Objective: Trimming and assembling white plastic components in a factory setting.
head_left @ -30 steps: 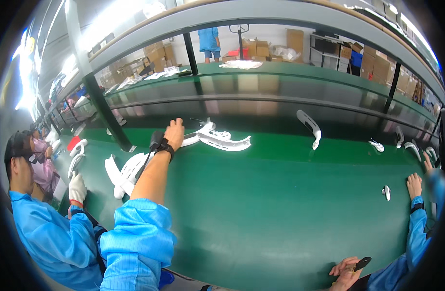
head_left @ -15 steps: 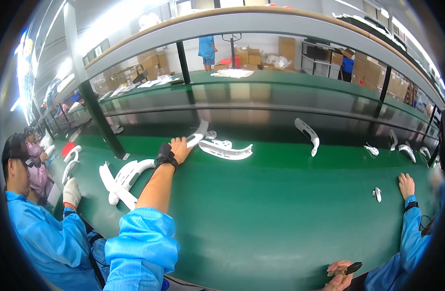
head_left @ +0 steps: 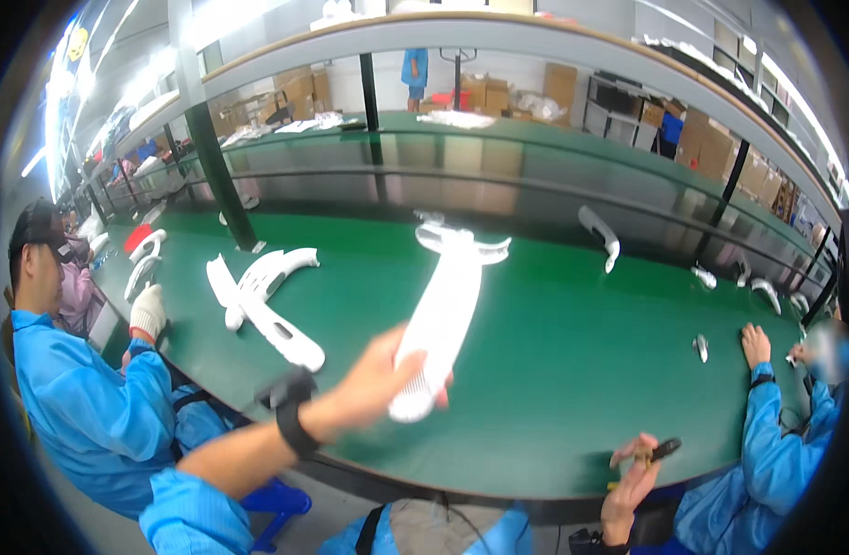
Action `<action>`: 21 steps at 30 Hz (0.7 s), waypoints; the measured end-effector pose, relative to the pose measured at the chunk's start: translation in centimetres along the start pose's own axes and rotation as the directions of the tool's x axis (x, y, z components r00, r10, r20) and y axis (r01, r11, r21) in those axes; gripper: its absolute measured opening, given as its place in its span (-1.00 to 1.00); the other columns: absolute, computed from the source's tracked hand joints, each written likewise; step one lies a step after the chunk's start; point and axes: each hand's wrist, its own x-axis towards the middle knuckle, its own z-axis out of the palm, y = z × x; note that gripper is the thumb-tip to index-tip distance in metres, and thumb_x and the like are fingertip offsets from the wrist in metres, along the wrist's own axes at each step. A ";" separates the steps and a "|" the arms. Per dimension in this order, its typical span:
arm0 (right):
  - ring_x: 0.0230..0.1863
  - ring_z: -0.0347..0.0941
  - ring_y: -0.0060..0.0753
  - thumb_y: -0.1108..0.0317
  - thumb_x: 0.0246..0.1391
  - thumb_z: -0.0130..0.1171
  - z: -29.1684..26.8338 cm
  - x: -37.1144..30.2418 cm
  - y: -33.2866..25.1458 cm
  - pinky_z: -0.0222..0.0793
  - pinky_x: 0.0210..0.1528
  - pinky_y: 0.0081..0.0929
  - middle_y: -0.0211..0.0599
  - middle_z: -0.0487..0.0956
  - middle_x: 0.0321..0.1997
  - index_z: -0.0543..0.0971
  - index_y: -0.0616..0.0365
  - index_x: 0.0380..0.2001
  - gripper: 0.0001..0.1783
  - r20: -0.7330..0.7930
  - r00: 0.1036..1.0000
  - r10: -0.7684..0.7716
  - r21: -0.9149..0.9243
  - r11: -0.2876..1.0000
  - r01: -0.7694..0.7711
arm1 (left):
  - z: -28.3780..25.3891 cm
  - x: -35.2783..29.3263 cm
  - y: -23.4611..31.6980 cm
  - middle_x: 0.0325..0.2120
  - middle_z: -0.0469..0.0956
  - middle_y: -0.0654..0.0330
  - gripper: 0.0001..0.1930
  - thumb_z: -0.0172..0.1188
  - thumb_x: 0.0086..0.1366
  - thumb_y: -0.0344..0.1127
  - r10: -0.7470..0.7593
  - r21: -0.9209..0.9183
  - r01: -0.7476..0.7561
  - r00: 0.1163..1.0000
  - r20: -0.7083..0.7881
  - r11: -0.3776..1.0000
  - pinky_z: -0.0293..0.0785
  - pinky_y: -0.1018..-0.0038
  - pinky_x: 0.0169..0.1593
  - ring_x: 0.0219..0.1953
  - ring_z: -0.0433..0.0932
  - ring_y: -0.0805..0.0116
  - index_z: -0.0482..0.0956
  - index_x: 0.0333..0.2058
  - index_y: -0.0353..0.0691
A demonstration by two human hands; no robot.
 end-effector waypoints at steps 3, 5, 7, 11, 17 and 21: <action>-0.24 0.25 -0.48 0.25 0.21 -0.19 1.6 0.4 -3.3 0.20 -0.16 -0.48 -0.32 0.33 -0.29 0.28 0.23 -0.04 -0.67 0.155 0.983 0.099 -0.066 0.994 -0.090 | 4.5 -9.2 -4.7 -0.31 0.47 0.03 -0.71 -0.05 0.30 -0.26 -0.237 -0.325 0.213 0.971 -0.035 0.921 0.52 0.34 -0.23 -0.33 0.56 0.22 0.27 -0.10 -0.34; -0.27 0.24 -0.50 0.22 0.20 -0.15 3.0 0.3 -5.1 0.19 -0.16 -0.51 -0.33 0.32 -0.32 0.30 0.23 -0.12 -0.69 0.207 0.976 0.071 0.018 0.997 -0.077 | 7.2 -12.5 -7.6 -0.30 0.46 0.02 -0.74 -0.07 0.31 -0.30 -0.246 -0.416 0.183 0.964 -0.102 0.891 0.52 0.34 -0.24 -0.34 0.55 0.23 0.29 -0.11 -0.34; -0.30 0.24 -0.50 0.20 0.19 -0.12 3.9 0.1 -5.9 0.19 -0.19 -0.53 -0.31 0.32 -0.35 0.31 0.22 -0.21 -0.72 0.272 0.962 0.034 0.080 0.995 -0.058 | 8.7 -13.7 -10.3 -0.31 0.47 0.02 -0.75 -0.08 0.31 -0.32 -0.258 -0.457 0.182 0.960 -0.109 0.871 0.52 0.35 -0.25 -0.34 0.54 0.24 0.30 -0.12 -0.34; -0.42 0.23 -0.50 0.16 0.19 -0.12 6.3 -1.5 -7.1 0.25 -0.31 -0.48 -0.26 0.33 -0.46 0.28 0.19 -0.37 -0.72 0.296 0.949 0.109 0.319 0.925 -0.206 | 10.5 -14.4 -12.9 -0.39 0.48 0.07 -0.78 -0.10 0.31 -0.36 -0.292 -0.448 0.157 0.923 -0.249 0.880 0.51 0.41 -0.33 -0.42 0.54 0.31 0.30 -0.13 -0.35; -0.67 0.08 -0.57 0.21 0.24 -0.21 10.5 -2.5 -9.8 0.20 -0.52 -0.47 -0.42 0.18 -0.73 0.21 0.15 -0.56 -0.67 0.272 0.906 0.324 0.497 0.759 -0.420 | 10.6 -14.1 -14.7 -0.54 0.49 0.17 -0.69 -0.21 0.37 -0.19 -0.314 -0.286 0.229 0.900 -0.302 0.930 0.45 0.55 -0.52 -0.59 0.51 0.44 0.35 -0.20 -0.37; -0.70 -0.05 -0.59 0.29 0.23 -0.23 12.7 -1.6 -9.3 0.03 -0.59 -0.49 -0.46 0.06 -0.76 0.06 0.09 -0.63 -0.65 0.255 0.932 0.259 0.619 0.697 -0.363 | 10.7 -13.7 -15.5 -0.57 0.48 0.18 -0.67 -0.19 0.37 -0.16 -0.311 -0.251 0.238 0.898 -0.311 0.938 0.43 0.57 -0.54 -0.61 0.50 0.46 0.38 -0.25 -0.36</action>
